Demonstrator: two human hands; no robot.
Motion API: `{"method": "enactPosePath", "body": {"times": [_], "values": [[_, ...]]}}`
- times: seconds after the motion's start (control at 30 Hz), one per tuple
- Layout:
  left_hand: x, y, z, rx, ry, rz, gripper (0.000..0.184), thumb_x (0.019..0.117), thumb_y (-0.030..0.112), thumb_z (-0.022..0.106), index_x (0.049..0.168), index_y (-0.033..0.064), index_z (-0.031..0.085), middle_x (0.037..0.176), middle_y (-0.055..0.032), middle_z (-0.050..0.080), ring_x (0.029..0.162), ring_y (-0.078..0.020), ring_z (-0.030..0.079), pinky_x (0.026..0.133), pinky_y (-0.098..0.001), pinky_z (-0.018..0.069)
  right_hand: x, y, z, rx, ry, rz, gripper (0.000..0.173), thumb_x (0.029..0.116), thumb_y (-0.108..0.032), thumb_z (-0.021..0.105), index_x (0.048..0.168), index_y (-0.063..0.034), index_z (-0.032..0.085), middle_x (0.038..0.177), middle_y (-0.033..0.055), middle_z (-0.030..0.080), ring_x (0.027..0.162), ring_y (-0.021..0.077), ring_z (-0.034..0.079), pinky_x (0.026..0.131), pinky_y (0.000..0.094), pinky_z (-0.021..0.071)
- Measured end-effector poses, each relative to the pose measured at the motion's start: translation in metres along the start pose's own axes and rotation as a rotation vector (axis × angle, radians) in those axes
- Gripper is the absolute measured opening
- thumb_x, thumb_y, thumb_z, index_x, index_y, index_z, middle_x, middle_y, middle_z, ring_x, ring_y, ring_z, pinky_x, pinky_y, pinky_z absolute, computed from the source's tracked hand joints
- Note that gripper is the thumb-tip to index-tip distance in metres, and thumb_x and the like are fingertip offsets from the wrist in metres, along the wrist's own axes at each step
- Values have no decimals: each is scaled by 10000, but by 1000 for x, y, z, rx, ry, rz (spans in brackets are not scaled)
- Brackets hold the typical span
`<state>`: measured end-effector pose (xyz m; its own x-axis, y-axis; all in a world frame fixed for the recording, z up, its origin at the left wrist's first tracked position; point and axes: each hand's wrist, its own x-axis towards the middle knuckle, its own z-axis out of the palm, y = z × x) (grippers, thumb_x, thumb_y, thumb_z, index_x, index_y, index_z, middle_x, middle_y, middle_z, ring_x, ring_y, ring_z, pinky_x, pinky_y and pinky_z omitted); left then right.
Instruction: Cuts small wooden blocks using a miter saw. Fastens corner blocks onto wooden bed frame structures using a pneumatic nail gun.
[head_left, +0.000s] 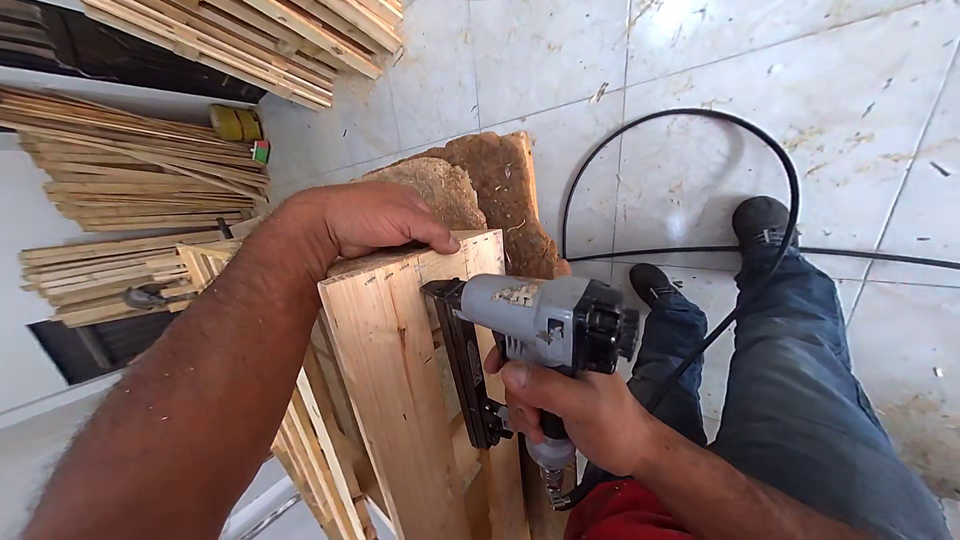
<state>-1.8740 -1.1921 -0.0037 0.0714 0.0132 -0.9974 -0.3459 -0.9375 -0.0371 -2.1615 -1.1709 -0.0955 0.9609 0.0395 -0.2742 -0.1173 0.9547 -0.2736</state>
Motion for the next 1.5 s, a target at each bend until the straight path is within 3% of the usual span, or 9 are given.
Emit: {"method": "enactPosePath", "body": {"times": [0.3,0.87,0.97,1.07,1.13,1.23,1.3,1.4,1.5], "values": [[1,-3,1,-30,-2,10,352,1024,216,527,787,22,701,736,-129,720,610,-160,691,536,-321,583,-9,14,-1,23,-30,-1,323,961,-375,654,1065,-70,679,610,34,552,533,130,584,578,308,563],[1,-4,2,-52,21,24,319,1017,196,521,820,27,707,759,-117,724,629,-145,692,550,-307,590,-21,32,0,25,-38,14,383,957,-445,672,1055,-75,686,621,9,560,550,116,584,595,303,563],[1,-2,2,-37,27,22,329,1019,212,524,811,31,702,751,-122,723,622,-149,694,548,-311,590,-22,34,-1,39,-47,3,441,953,-472,678,1127,-67,684,624,5,556,552,114,582,599,306,567],[1,-4,1,-53,27,27,308,1002,213,534,814,37,703,757,-115,725,627,-146,695,549,-313,592,-22,32,0,9,-39,28,382,959,-447,666,1050,-76,687,629,11,568,549,117,583,584,301,556],[1,-4,1,-67,15,34,299,997,202,529,804,39,690,754,-114,724,622,-143,692,543,-307,587,-22,29,0,-11,-35,43,423,960,-473,655,1079,-69,688,635,17,572,550,129,592,584,311,567],[-2,0,6,-54,55,31,304,994,189,535,781,25,677,728,-119,713,597,-154,679,533,-317,575,-32,4,-2,-95,8,24,497,951,-588,641,1017,-95,652,643,28,579,565,145,614,593,318,582],[-2,5,9,32,154,-4,370,1046,277,535,835,16,692,758,-114,715,640,-178,683,592,-368,582,-46,-34,-8,-278,128,-43,434,961,-546,645,1010,-116,679,644,39,590,552,149,600,563,316,560],[-7,4,7,107,481,-9,518,1093,439,433,981,31,731,904,-106,744,849,-243,714,838,-533,561,-75,-119,-23,-670,303,-173,327,968,-440,678,1139,-163,702,654,56,598,498,167,560,463,320,513],[-47,-7,14,23,838,170,578,1082,531,373,1099,92,748,1034,-82,773,1016,-281,727,940,-644,518,-122,-212,-34,-1148,547,-201,345,920,-491,702,1149,-233,687,666,19,624,466,172,563,405,360,501]]}}
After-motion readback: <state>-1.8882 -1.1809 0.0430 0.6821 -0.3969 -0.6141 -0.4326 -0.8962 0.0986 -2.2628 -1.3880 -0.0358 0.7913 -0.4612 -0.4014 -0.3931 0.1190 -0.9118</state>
